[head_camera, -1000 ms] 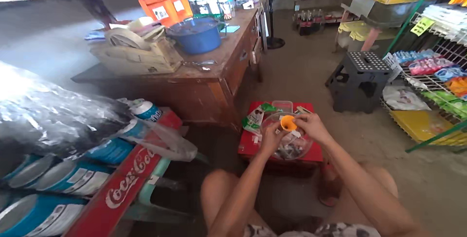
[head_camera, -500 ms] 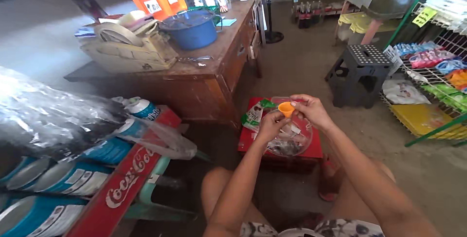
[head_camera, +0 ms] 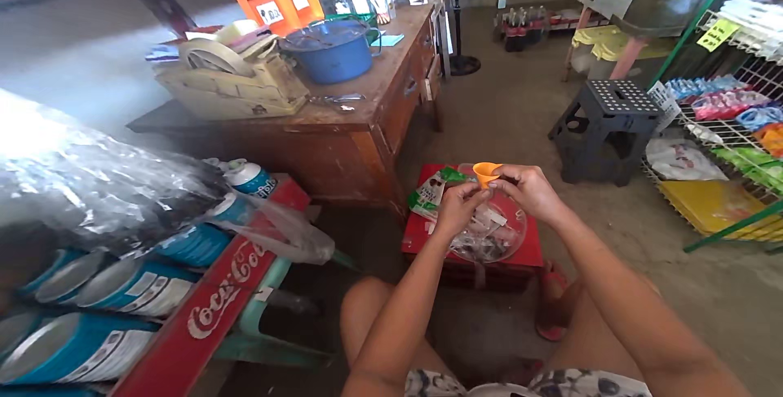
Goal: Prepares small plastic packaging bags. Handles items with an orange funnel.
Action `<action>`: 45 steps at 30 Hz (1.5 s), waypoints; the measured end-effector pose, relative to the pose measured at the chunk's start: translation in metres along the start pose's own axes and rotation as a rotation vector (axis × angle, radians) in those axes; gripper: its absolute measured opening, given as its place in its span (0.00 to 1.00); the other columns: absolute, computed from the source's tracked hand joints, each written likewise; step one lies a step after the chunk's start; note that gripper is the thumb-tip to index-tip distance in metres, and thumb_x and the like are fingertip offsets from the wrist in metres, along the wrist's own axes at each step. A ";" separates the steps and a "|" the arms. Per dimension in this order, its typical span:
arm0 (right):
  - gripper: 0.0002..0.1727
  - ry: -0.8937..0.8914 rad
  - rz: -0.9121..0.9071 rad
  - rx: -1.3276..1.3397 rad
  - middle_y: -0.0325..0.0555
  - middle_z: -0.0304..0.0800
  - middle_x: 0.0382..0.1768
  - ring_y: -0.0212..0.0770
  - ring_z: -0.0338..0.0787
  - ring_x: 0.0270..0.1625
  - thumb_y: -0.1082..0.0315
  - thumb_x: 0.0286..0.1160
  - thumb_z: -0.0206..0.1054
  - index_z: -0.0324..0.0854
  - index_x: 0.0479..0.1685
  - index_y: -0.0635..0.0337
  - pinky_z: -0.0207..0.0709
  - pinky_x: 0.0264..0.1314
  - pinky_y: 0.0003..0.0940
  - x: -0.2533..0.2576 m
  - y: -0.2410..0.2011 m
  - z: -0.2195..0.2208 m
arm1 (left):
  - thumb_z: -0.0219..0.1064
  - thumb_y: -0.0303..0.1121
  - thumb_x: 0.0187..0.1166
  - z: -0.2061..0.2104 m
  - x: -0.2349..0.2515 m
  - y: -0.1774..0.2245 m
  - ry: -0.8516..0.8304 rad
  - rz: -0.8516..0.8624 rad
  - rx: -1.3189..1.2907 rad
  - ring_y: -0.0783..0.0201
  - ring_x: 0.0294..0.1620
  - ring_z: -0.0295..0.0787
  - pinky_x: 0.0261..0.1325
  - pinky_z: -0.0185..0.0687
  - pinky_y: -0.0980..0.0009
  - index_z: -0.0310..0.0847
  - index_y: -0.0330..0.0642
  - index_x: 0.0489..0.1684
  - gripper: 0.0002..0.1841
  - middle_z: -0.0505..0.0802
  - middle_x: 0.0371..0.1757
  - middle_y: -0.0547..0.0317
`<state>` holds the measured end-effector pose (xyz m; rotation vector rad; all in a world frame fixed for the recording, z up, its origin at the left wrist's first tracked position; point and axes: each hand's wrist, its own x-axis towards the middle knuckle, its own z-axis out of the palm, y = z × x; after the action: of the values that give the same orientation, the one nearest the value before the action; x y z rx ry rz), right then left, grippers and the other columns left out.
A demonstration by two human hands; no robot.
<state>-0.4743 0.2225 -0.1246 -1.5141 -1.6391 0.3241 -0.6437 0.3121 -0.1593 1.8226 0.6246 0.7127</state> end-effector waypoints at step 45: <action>0.16 0.599 -0.345 -0.390 0.38 0.87 0.31 0.30 0.87 0.31 0.60 0.85 0.59 0.75 0.63 0.57 0.83 0.40 0.23 -0.068 -0.036 0.027 | 0.72 0.29 0.72 0.025 -0.019 -0.067 0.622 0.373 0.287 0.45 0.56 0.90 0.66 0.79 0.50 0.95 0.33 0.45 0.10 0.95 0.49 0.41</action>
<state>-0.5251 0.1619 -0.1436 -1.3787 -1.4727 -0.6160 -0.6450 0.3050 -0.2333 2.0036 0.8241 1.5404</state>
